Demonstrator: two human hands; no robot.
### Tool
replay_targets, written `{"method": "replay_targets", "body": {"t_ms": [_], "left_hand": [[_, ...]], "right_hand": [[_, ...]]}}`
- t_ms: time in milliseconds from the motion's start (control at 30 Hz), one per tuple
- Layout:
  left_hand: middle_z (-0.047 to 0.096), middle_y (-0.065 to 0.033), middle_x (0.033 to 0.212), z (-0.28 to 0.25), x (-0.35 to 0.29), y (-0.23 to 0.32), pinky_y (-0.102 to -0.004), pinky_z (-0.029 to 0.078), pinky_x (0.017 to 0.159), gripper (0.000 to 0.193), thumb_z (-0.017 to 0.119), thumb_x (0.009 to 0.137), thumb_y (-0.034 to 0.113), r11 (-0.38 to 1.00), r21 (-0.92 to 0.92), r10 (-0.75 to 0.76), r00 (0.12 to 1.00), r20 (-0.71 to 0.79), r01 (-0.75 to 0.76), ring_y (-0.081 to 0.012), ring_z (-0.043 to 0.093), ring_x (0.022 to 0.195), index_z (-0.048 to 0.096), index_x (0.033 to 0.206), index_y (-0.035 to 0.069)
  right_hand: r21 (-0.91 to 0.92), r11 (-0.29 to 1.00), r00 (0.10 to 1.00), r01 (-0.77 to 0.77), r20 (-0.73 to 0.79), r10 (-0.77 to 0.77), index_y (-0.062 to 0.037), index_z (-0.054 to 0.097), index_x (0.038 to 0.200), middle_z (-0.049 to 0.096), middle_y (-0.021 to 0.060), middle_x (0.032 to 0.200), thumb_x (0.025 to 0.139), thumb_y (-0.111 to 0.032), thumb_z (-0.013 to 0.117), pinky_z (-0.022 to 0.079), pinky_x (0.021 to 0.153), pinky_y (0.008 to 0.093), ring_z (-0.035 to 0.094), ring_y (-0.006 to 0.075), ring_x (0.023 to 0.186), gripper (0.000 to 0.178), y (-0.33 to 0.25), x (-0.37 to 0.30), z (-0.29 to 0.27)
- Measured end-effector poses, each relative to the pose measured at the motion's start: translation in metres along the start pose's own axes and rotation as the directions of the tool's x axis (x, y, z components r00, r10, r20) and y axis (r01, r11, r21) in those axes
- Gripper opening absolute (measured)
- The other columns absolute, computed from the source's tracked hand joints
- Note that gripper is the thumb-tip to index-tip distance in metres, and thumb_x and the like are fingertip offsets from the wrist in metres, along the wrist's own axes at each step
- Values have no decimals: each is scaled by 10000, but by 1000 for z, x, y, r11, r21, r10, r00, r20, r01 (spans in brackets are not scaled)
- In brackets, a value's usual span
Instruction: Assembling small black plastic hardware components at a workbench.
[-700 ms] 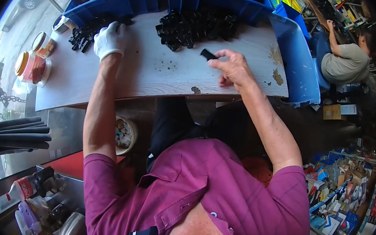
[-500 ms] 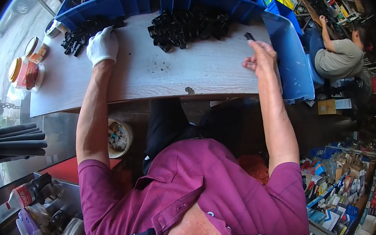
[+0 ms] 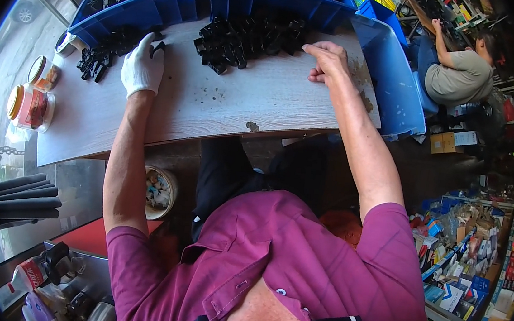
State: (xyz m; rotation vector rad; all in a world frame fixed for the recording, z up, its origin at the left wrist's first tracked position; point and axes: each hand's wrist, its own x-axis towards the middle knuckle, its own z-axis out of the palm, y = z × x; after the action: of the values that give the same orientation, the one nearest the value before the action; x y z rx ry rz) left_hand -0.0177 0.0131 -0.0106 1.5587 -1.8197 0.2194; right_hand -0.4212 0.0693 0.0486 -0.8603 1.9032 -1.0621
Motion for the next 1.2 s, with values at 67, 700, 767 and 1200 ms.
{"method": "replay_targets", "body": {"t_ms": [67,700,767,1200], "left_hand": [[762,-125,1058,0,1,-2,-463,569,874,233,656,940,294,998,38,-55,998,-30,56,-362,713,963,782,1091,169],[764,-149,999,-23,-29,25,-379,582,789,206,685,908,113,884,-459,-84,996,36,91,-336,746,861,713,1110,84],[766,-133,1011,-25,-43,29,-326,570,777,242,689,906,55,819,-570,-69,997,17,66,-225,739,833,706,1147,46],[738,-158,1035,-37,-75,169,-366,588,740,246,705,886,45,692,-720,156,985,75,-54,-325,738,885,716,1132,49]], "right_hand": [[-7,1000,1000,12,-1,-12,-97,683,1087,524,8,656,843,-280,847,545,455,326,541,135,487,347,0,3,9],[-144,982,979,121,178,-95,-72,689,942,585,-9,647,861,-249,825,546,466,279,574,89,508,237,3,-25,-8],[-203,971,970,124,233,-75,-70,675,925,581,-9,623,850,-225,830,556,474,277,566,83,471,231,6,-36,-12],[-241,950,951,198,283,-126,-31,652,1174,566,8,641,814,-95,821,517,449,285,522,86,449,403,8,-65,-18]]}}
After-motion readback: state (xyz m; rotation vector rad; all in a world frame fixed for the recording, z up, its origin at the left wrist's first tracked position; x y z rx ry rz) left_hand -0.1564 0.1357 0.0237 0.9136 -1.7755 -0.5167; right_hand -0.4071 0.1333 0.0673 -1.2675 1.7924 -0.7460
